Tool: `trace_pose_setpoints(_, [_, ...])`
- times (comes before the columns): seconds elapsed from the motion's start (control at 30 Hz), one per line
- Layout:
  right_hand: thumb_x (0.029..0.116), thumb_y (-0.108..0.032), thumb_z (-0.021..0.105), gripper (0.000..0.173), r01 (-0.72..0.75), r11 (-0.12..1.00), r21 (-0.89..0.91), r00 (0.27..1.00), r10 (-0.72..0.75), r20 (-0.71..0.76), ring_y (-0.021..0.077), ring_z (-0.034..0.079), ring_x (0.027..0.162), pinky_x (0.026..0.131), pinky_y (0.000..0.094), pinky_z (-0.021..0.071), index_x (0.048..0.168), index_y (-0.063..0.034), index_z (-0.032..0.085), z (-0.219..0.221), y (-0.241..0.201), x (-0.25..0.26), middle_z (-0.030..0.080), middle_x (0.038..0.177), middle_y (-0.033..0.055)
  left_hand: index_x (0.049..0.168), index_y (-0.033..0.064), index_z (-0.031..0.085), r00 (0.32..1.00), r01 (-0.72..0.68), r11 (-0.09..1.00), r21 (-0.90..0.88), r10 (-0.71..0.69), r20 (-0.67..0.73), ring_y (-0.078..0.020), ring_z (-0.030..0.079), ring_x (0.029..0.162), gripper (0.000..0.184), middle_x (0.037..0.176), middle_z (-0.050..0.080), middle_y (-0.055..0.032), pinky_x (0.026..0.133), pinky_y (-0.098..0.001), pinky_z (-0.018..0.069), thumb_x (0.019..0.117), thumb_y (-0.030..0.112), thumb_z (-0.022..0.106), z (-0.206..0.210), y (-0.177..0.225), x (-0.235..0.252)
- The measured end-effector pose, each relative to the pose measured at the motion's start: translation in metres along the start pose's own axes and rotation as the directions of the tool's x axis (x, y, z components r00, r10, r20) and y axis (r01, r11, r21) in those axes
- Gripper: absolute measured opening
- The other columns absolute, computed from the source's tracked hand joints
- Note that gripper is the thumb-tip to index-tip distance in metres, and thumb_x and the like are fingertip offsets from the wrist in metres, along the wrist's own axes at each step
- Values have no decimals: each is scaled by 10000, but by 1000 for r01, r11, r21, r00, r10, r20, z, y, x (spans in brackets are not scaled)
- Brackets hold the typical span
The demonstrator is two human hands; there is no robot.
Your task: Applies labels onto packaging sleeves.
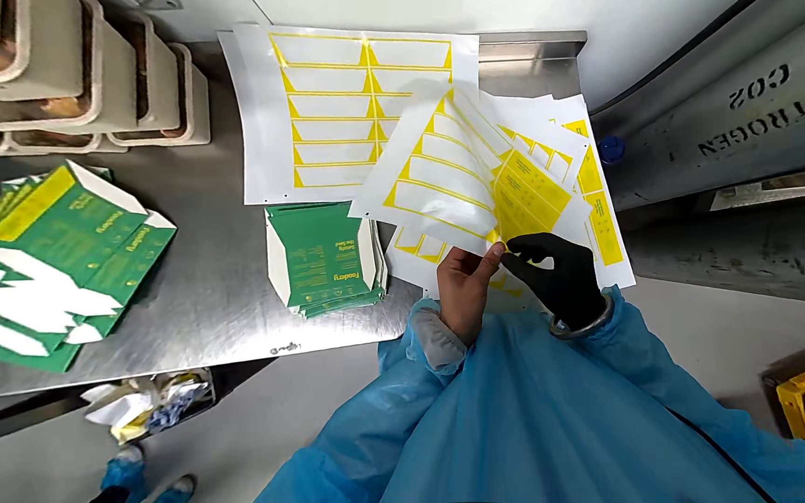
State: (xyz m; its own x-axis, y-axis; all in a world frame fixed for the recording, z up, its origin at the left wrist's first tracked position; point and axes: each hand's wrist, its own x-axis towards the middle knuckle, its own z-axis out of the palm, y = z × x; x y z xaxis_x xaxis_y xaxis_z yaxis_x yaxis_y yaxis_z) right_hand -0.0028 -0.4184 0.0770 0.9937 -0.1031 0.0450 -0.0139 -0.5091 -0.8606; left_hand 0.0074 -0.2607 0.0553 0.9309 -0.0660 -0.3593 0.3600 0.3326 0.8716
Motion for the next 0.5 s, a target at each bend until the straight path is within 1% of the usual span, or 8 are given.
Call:
trace_pose_setpoints(0.07, [898,-225,786,123,11,1000,-26,1000,-12,-7,34,695,789,695,235,592,982,-134,791,0,-2,-3,762,905,-47,1093,58,696,1000,19,1000,-9,-19,-5,-193,718,899,174,1003,736,-84,847,-382,614,934,105,752,1,-1,-1])
trace_pose_setpoints(0.13, [934,-178,745,72,15,999,-30,1000,-16,-16,36,676,720,615,224,569,968,-134,792,0,-3,-8,748,860,-45,1098,61,700,999,33,999,-9,-33,-7,-191,720,904,185,1008,737,-81,851,-383,616,927,103,760,2,0,-2])
trace_pose_setpoints(0.17, [947,-168,730,76,5,1000,-22,1000,-6,-18,36,667,698,596,222,558,966,-133,795,0,-3,-9,748,847,-43,1092,62,698,1000,29,1000,-9,-29,-10,-187,722,893,182,999,739,-78,843,-380,619,925,98,761,2,0,-2])
trace_pose_setpoints(0.23, [971,-167,705,103,-48,999,18,999,48,-14,42,682,706,615,230,577,976,-128,800,0,-1,-10,755,856,-33,1089,62,684,1000,16,1000,-11,-16,-7,-179,726,870,174,977,738,-70,833,-374,624,931,87,752,2,-1,-4])
trace_pose_setpoints(0.33, [970,-177,698,120,-149,985,90,988,152,-28,47,715,740,685,254,614,970,-129,808,-1,2,-3,774,854,-32,1112,45,663,1000,15,1000,0,-15,5,-198,733,871,181,970,733,-86,837,-401,633,951,94,730,1,0,-4])
trace_pose_setpoints(0.4, [1003,-183,669,134,-113,991,70,993,115,-21,58,699,727,663,243,596,1015,-117,785,-4,0,-6,761,870,-13,1111,46,660,1000,27,1000,-1,-27,8,-196,732,868,183,967,732,-86,835,-396,631,951,98,732,1,1,-4])
trace_pose_setpoints(0.43, [1004,-182,670,132,-81,995,54,996,82,-16,60,690,723,644,238,586,1029,-114,780,-5,-1,-8,755,881,-11,1108,43,659,1000,29,1000,-5,-29,8,-193,732,862,182,961,731,-87,833,-391,632,949,96,732,1,1,-4])
trace_pose_setpoints(0.5, [949,-205,730,114,-40,999,3,999,40,5,58,688,753,625,246,578,1033,-144,778,-7,-4,-8,751,916,-36,1088,7,665,1000,27,999,-36,-27,-4,-206,734,841,176,937,734,-116,817,-387,635,937,63,737,2,0,-1])
